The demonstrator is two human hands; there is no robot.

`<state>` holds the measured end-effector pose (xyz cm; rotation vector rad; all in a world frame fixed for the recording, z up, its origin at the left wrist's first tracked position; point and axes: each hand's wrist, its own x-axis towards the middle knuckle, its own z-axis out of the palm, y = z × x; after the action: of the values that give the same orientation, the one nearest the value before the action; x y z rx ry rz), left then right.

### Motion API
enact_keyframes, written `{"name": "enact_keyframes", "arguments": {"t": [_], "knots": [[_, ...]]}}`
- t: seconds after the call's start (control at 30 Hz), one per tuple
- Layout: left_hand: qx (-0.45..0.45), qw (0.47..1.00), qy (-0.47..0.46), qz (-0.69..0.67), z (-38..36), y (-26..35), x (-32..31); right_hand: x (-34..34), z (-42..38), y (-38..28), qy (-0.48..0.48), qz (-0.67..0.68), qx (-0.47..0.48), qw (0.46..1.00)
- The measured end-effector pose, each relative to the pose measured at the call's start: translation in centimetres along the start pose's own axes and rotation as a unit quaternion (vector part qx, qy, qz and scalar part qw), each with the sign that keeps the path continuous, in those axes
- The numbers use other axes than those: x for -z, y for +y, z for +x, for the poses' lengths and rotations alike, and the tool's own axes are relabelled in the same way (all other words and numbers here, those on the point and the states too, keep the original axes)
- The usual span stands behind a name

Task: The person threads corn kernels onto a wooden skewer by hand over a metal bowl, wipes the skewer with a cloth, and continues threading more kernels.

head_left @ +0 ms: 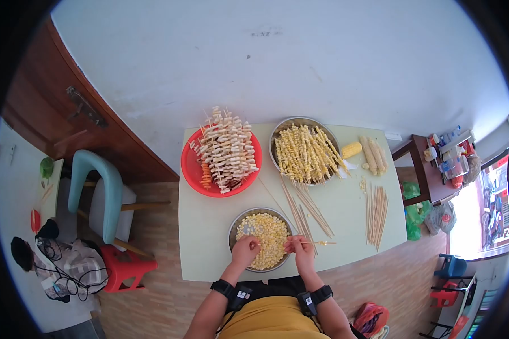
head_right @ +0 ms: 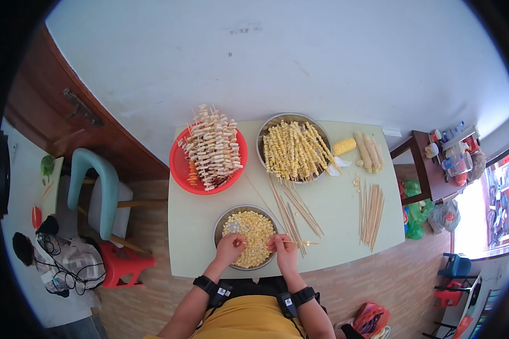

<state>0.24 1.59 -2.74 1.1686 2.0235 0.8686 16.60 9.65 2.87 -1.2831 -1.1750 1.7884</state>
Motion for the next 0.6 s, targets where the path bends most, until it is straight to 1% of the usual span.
{"name": "enact_keyframes", "arguments": {"t": [0.07, 0.1, 0.17, 0.2, 0.27, 0.33, 0.47, 0.53, 0.6], "knots": [[0.066, 0.985, 0.004, -0.16, -0.2, -0.8, -0.6, 0.0, -0.1, -0.1, -0.002, -0.006, 0.003, 1.0], [0.066, 0.985, 0.004, -0.16, -0.1, -1.4, -1.0, -0.1, -0.2, -0.2, -0.005, -0.007, 0.006, 1.0], [0.109, 0.956, 0.03, -0.272, -0.1, -2.6, -1.4, -0.3, -0.4, -0.6, -0.009, -0.009, 0.01, 1.0], [0.109, 0.955, 0.03, -0.273, -0.1, -2.4, -1.2, -0.5, -0.6, -0.8, -0.01, -0.016, 0.026, 0.999], [0.144, 0.917, 0.038, -0.37, -0.1, -1.9, -0.7, -0.9, -0.9, -1.5, -0.011, -0.023, 0.043, 0.999], [0.146, 0.913, 0.043, -0.379, 0.0, -1.4, -0.3, -1.2, -1.2, -2.0, -0.038, -0.045, 0.065, 0.996], [0.141, 0.903, 0.061, -0.4, 0.1, -1.3, -0.4, -1.5, -1.3, -1.9, -0.06, -0.069, 0.103, 0.991], [0.139, 0.902, 0.064, -0.404, 0.0, -0.8, -0.2, -1.5, -1.4, -2.1, -0.076, -0.136, 0.131, 0.979], [0.137, 0.9, 0.067, -0.408, 0.0, -0.6, 0.0, -1.6, -1.5, -2.4, -0.078, -0.146, 0.133, 0.977]]}}
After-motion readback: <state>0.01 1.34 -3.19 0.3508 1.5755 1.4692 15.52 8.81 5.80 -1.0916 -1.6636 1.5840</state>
